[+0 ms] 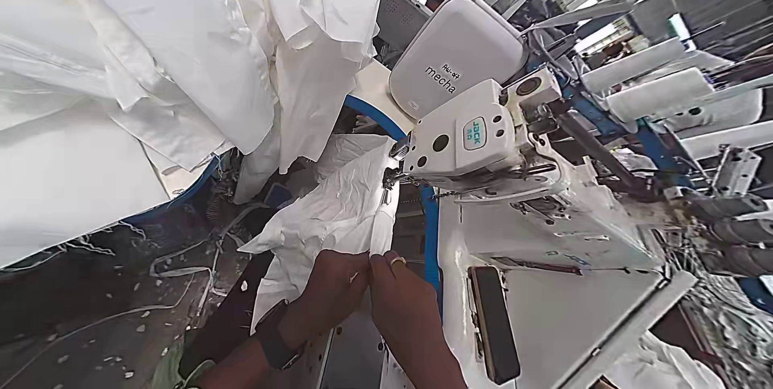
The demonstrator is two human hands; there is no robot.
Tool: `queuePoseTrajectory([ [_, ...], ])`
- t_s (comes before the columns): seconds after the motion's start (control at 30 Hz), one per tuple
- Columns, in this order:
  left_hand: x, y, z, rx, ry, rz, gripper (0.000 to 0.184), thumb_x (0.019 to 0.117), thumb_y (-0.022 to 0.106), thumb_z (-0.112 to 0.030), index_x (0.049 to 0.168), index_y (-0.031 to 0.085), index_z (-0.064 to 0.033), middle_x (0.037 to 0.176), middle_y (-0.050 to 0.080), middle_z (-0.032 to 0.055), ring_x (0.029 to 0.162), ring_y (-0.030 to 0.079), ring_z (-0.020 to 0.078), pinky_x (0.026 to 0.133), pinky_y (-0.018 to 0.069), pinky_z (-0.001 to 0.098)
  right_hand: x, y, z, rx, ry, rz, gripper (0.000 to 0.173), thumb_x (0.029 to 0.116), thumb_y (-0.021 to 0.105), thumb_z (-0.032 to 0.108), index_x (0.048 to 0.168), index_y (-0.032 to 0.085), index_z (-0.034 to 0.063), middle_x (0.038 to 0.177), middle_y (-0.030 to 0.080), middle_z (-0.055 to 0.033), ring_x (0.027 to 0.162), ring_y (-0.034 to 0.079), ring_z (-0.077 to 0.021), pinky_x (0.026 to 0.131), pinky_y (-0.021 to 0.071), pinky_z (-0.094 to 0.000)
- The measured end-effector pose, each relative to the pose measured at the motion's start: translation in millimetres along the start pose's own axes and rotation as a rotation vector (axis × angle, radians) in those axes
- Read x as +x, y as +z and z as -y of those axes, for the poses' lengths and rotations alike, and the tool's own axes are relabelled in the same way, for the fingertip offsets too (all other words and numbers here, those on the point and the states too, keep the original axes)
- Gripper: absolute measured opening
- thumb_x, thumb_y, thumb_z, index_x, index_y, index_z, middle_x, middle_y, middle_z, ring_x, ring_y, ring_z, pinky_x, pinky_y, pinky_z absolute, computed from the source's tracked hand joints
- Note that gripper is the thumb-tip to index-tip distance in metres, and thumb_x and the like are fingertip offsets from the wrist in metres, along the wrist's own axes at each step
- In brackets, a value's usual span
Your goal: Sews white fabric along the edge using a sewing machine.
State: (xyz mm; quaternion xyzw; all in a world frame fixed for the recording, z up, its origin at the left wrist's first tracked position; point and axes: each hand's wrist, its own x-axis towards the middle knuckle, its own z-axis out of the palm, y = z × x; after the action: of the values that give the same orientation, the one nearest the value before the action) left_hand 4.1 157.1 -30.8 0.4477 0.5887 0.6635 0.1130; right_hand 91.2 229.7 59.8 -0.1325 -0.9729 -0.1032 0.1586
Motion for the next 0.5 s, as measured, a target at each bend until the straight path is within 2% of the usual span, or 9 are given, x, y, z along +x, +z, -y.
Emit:
queuePoseTrajectory([
  [0.07, 15, 0, 8, -0.091, -0.050, 0.017, 0.027, 0.0953, 0.055, -0.011, 0.078, 0.072, -0.0003, 0.060, 0.063, 0.0079, 0.054, 0.059, 0.0121, 0.053, 0.0449, 0.0311, 14, 3, -10, -0.002, -0.052, 0.024, 0.009, 0.0799, 0.062, 0.002, 0.080, 0.071, 0.0011, 0.071, 0.065, -0.0133, 0.048, 0.063, -0.0234, 0.039, 0.0483, -0.0330],
  [0.13, 25, 3, 9, -0.034, -0.065, -0.014, 0.024, 0.0936, 0.056, -0.011, 0.078, 0.071, 0.0001, 0.061, 0.064, 0.0092, 0.055, 0.062, 0.0158, 0.054, 0.0464, 0.0352, 22, 4, -16, -0.004, -0.035, 0.055, 0.008, 0.0817, 0.064, 0.003, 0.081, 0.071, -0.0002, 0.073, 0.066, -0.0154, 0.051, 0.065, -0.0267, 0.041, 0.0505, -0.0366],
  [0.2, 27, -3, -3, 0.108, -0.113, 0.019, 0.019, 0.0909, 0.060, -0.011, 0.092, 0.073, 0.0025, 0.068, 0.069, 0.0136, 0.061, 0.069, 0.0260, 0.057, 0.0534, 0.0455, 19, 6, -19, 0.001, 0.055, 0.045, 0.009, 0.0822, 0.066, 0.005, 0.083, 0.073, -0.0021, 0.076, 0.066, -0.0186, 0.054, 0.067, -0.0302, 0.043, 0.0521, -0.0406],
  [0.27, 11, -27, -24, 0.192, -0.243, 0.191, 0.022, 0.0900, 0.068, -0.016, 0.101, 0.069, 0.0033, 0.070, 0.067, 0.0169, 0.064, 0.069, 0.0340, 0.061, 0.0551, 0.0532, 1, 11, -20, -0.030, 0.195, -0.018, 0.012, 0.0772, 0.070, 0.005, 0.085, 0.075, -0.0025, 0.082, 0.068, -0.0208, 0.058, 0.068, -0.0323, 0.044, 0.0522, -0.0424],
  [0.33, -18, -61, -31, 0.149, -0.387, 0.462, 0.029, 0.0893, 0.075, -0.022, 0.099, 0.069, 0.0047, 0.071, 0.066, 0.0206, 0.067, 0.068, 0.0384, 0.064, 0.0529, 0.0578, -24, 19, -28, -0.097, 0.366, -0.012, 0.012, 0.0720, 0.072, 0.004, 0.082, 0.074, -0.0014, 0.087, 0.068, -0.0213, 0.066, 0.070, -0.0345, 0.046, 0.0520, -0.0440],
  [0.37, -33, -80, -25, 0.086, -0.473, 0.617, 0.030, 0.0894, 0.076, -0.025, 0.098, 0.070, 0.0032, 0.073, 0.067, 0.0192, 0.069, 0.067, 0.0358, 0.066, 0.0522, 0.0569, -35, 20, -28, -0.104, 0.481, 0.114, 0.012, 0.0732, 0.075, 0.004, 0.083, 0.074, -0.0025, 0.089, 0.068, -0.0234, 0.071, 0.071, -0.0377, 0.050, 0.0537, -0.0481],
  [0.43, -47, -114, -4, -0.011, -0.630, 0.864, 0.033, 0.0866, 0.080, -0.029, 0.098, 0.072, 0.0004, 0.078, 0.069, 0.0150, 0.073, 0.068, 0.0296, 0.070, 0.0532, 0.0548, -38, 18, -34, 0.020, 0.759, 0.700, 0.020, 0.0913, 0.070, 0.017, 0.100, 0.074, -0.0012, 0.104, 0.069, -0.0239, 0.095, 0.070, -0.0404, 0.075, 0.0553, -0.0562],
  [0.47, -45, -122, 5, -0.056, -0.670, 0.891, 0.036, 0.0835, 0.082, -0.032, 0.099, 0.071, -0.0018, 0.078, 0.068, 0.0100, 0.072, 0.066, 0.0227, 0.069, 0.0539, 0.0484, -39, 22, -47, 0.175, 0.815, 0.908, 0.026, 0.0949, 0.068, 0.023, 0.101, 0.072, -0.0011, 0.103, 0.070, -0.0230, 0.098, 0.068, -0.0392, 0.081, 0.0523, -0.0577],
  [0.5, -36, -122, 9, -0.097, -0.682, 0.844, 0.040, 0.0813, 0.083, -0.034, 0.102, 0.068, -0.0029, 0.077, 0.065, 0.0051, 0.071, 0.063, 0.0157, 0.067, 0.0525, 0.0401, -47, 27, -62, 0.376, 0.826, 0.924, 0.027, 0.0950, 0.069, 0.024, 0.094, 0.072, -0.0021, 0.091, 0.069, -0.0204, 0.088, 0.067, -0.0352, 0.078, 0.0505, -0.0549],
])
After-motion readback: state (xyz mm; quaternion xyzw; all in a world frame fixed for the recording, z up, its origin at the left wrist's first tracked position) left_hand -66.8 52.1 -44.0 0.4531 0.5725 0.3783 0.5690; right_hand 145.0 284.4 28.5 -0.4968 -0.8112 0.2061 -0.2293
